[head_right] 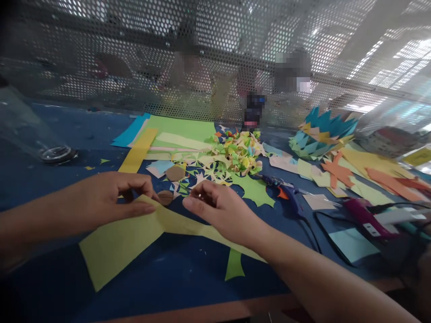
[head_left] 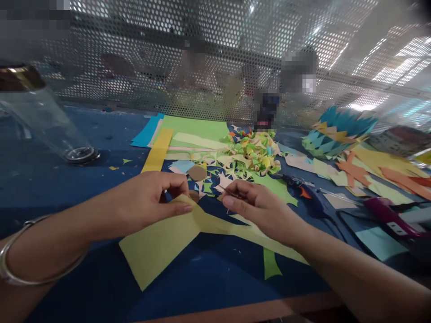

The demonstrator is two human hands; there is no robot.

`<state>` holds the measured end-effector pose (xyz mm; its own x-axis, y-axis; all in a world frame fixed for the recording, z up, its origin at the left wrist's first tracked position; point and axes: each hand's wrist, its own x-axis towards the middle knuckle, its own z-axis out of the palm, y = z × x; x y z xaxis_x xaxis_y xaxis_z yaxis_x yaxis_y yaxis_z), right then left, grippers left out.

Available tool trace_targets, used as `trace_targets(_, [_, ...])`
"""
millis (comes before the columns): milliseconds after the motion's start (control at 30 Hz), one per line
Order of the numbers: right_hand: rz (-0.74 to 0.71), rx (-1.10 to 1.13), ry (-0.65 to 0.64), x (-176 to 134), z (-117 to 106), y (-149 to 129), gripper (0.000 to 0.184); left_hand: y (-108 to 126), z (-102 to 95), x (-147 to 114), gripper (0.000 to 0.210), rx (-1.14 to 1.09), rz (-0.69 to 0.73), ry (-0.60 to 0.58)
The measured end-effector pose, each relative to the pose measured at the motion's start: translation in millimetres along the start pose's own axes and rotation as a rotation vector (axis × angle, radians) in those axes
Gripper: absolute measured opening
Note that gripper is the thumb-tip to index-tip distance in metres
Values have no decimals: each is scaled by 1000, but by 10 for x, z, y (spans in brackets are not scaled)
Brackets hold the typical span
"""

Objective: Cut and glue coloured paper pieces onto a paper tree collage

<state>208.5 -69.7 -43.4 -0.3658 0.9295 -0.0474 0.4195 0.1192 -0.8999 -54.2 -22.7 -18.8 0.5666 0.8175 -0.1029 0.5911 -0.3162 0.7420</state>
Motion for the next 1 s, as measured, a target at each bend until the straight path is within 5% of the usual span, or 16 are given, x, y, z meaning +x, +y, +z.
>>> trace_targets(100, [-8, 70, -54, 46, 62, 74, 38, 9, 37, 0, 23, -35, -3, -57])
trace_targets(367, [-12, 159, -106, 29, 68, 96, 39, 16, 338, 115, 27, -209, -20, 22])
trace_targets(533, [15, 81, -66, 32, 37, 116, 40, 53, 496, 156, 32, -559, -122, -6])
trace_targets(1000, [-45, -220, 1, -36, -69, 152, 38, 22, 424, 131, 40, -844, -190, 128])
